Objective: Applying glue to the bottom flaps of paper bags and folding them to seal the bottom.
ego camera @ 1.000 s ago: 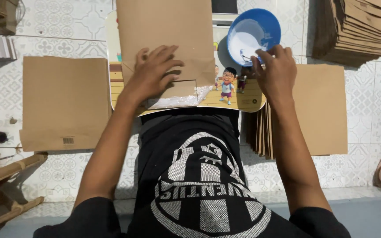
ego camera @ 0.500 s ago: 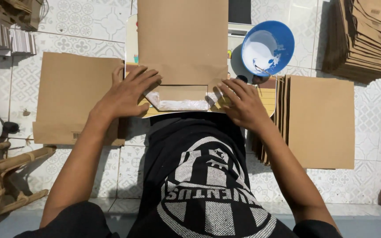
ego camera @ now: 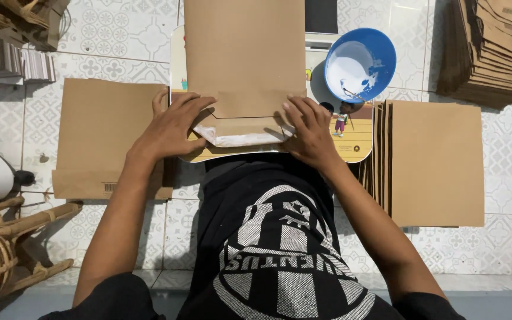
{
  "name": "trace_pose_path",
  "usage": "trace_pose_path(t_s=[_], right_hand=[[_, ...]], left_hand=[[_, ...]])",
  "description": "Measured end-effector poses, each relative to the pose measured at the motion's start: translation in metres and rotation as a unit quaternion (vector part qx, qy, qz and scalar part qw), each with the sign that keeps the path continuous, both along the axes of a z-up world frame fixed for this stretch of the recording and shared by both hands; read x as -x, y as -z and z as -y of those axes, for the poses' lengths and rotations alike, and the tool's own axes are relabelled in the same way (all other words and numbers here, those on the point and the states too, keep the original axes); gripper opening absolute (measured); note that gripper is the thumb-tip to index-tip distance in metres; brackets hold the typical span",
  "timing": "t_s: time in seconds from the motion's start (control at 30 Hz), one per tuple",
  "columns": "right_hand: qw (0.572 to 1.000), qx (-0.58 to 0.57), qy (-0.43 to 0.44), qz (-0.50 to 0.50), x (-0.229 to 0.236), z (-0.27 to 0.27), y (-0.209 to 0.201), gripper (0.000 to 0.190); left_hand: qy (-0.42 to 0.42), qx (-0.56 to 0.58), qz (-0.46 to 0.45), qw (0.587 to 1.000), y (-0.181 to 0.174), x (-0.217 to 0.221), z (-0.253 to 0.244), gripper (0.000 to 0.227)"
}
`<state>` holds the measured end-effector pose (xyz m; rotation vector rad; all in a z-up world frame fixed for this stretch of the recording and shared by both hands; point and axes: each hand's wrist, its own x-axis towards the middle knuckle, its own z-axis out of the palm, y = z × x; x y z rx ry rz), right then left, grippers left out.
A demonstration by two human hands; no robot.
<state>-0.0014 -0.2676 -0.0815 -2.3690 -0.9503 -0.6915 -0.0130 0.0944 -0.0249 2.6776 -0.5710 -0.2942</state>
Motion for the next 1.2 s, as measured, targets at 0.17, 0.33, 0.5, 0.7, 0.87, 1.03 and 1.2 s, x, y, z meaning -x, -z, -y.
trace_pose_path(t_s=[0.17,0.33,0.5,0.7,0.87,1.03,1.2], right_hand=[[0.997,0.025,0.038,0.060,-0.024,-0.047,-0.005,0.074],[0.995,0.050,0.042,0.074,-0.035,-0.101,0.002,0.086],[0.999,0.033,0.038,-0.008,-0.036,-0.156,0.009,0.082],[0.987,0.007,-0.011,-0.162,-0.034,-0.173,0.002,0.074],[0.978,0.067,0.054,-0.191,-0.039,-0.169,0.012,0.076],[0.971,0.116,0.074,-0.194,-0.048,-0.145,0.004,0.075],[0.952,0.163,0.126,-0.226,-0.061,-0.093,0.006,0.076]], left_hand=[[-0.008,0.000,-0.012,1.000,0.007,-0.006,-0.001,0.090],[-0.027,0.018,-0.031,0.999,0.003,-0.009,0.002,0.089],[-0.058,0.086,-0.012,0.995,0.011,-0.011,0.001,0.099],[-0.072,0.105,-0.011,0.992,0.007,-0.014,0.006,0.101],[-0.082,0.072,-0.020,0.994,0.010,-0.008,0.012,0.097],[-0.089,0.060,-0.042,0.993,0.008,-0.007,0.015,0.091],[-0.068,0.087,0.015,0.994,0.011,-0.006,0.011,0.087]])
